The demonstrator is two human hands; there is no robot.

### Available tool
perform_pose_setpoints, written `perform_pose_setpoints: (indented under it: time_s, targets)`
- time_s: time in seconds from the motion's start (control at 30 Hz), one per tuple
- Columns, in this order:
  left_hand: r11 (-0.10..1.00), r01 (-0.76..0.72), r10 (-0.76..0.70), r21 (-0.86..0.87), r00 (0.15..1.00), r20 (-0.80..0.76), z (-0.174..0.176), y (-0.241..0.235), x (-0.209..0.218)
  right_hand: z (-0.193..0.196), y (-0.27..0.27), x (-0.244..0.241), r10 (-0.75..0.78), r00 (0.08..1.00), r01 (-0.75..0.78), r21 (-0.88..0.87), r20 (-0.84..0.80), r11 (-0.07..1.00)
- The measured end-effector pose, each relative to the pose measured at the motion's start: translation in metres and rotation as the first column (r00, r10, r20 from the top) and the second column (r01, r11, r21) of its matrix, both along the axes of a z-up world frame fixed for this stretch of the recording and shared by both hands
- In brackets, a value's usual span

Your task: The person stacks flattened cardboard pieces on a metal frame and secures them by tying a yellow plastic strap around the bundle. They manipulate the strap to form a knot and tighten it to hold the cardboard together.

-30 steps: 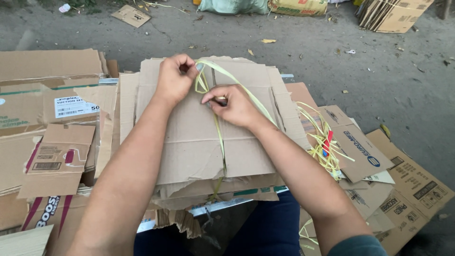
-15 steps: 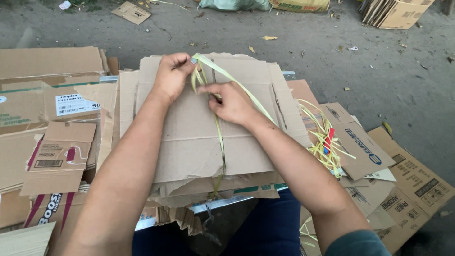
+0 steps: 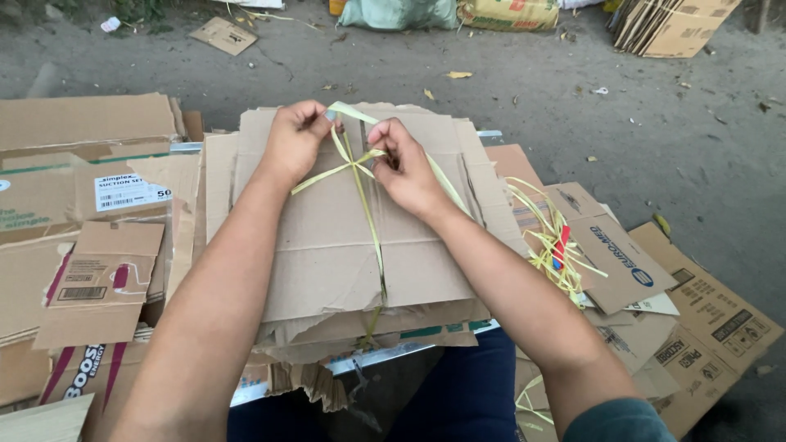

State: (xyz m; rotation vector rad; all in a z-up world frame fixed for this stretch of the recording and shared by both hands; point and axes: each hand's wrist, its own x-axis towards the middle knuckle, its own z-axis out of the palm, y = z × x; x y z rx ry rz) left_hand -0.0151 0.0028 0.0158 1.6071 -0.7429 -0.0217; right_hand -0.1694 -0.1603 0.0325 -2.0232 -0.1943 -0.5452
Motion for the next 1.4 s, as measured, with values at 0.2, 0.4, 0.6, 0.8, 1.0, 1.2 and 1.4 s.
perform_pose_setpoints:
  time_s: [0.2, 0.4, 0.6, 0.8, 1.0, 1.2, 1.4]
  targets:
    - [0.977, 0.028, -0.081, -0.21, 0.966, -0.245, 0.013, -0.004, 0.002, 0.002, 0.006, -0.005, -0.133, 0.991, 0.122, -0.26, -0.024, 0.958]
    - [0.938, 0.1, -0.246, -0.331, 0.866, -0.436, 0.033, 0.006, -0.005, -0.001, 0.01, 0.006, -0.13, 0.983, 0.081, -0.319, -0.133, 0.944]
    - [0.785, 0.313, -0.598, -0.535, 0.61, -0.52, 0.057, 0.005, -0.018, -0.006, 0.004, 0.013, -0.15, 0.982, 0.098, -0.367, -0.116, 0.925]
    - [0.6, 0.414, -0.796, -0.685, 0.4, -0.455, 0.059, -0.022, -0.001, 0.001, 0.01, 0.011, -0.109, 0.986, 0.054, -0.387, -0.123, 0.921]
    - [0.576, 0.272, -0.809, -0.771, 0.324, -0.49, 0.019, -0.049, 0.031, -0.013, 0.0, 0.015, -0.067, 0.986, 0.008, -0.359, -0.153, 0.933]
    - [0.601, 0.38, -0.789, -0.703, 0.423, -0.446, 0.021, -0.032, 0.015, -0.006, 0.002, 0.007, 0.016, 0.989, -0.05, -0.226, -0.148, 0.973]
    - [0.562, 0.455, -0.801, -0.691, 0.508, -0.317, 0.019, -0.019, 0.004, -0.003, 0.0, 0.004, 0.123, 0.99, -0.12, 0.047, -0.073, 0.992]
